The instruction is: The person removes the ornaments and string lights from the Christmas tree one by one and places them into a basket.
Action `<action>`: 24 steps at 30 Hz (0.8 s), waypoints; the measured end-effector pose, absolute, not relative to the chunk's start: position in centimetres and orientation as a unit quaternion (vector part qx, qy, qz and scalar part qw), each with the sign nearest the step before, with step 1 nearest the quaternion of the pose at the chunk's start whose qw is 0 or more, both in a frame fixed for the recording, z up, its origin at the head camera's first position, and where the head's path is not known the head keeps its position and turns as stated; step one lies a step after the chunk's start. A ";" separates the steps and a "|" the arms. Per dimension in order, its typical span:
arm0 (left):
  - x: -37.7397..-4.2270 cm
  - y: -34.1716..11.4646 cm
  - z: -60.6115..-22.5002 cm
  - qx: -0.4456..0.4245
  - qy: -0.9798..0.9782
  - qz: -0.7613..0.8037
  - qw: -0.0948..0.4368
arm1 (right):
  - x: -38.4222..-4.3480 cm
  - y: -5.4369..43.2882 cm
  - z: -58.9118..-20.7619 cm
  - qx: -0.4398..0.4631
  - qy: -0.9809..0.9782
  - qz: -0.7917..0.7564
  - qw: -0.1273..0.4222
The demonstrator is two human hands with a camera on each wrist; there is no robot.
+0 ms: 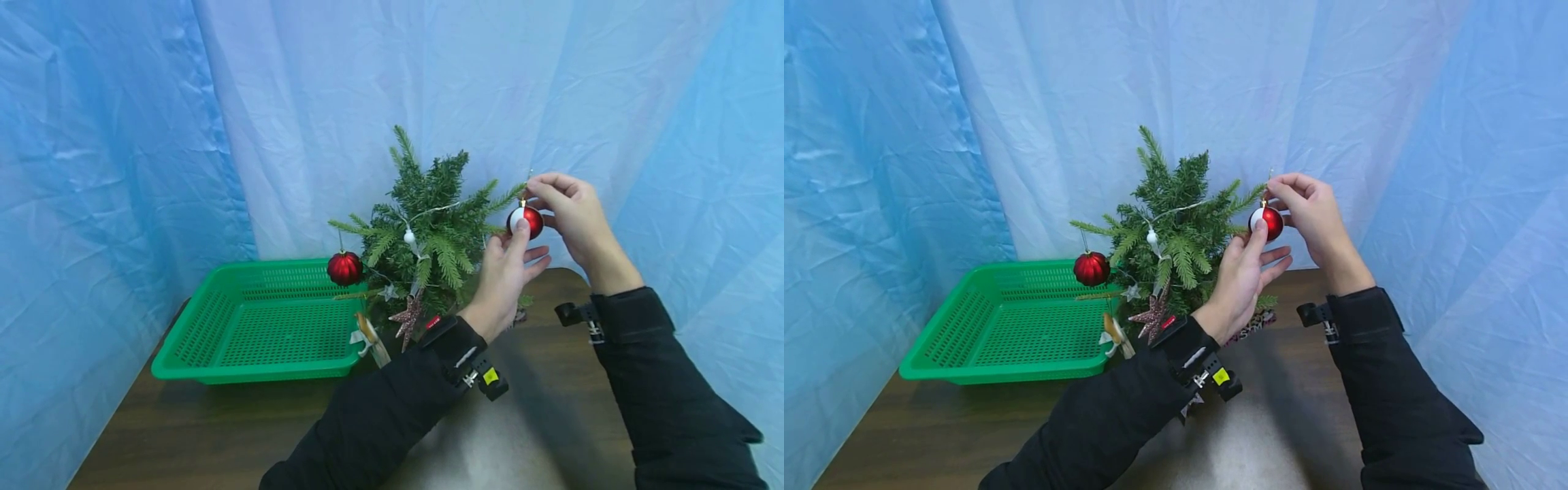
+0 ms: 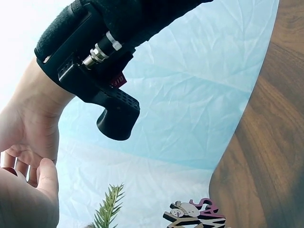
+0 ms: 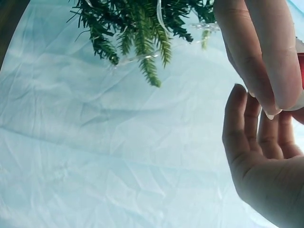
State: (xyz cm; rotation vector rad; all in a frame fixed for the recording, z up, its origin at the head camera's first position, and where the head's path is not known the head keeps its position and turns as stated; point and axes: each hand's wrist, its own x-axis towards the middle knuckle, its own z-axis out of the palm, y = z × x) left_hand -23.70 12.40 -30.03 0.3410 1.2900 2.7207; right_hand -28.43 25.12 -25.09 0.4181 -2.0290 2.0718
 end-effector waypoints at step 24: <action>-23.7 12.2 -29.9 0.151 0.444 0.880 0.071 | -28.1 25.3 -26.4 0.221 -0.580 0.773 0.126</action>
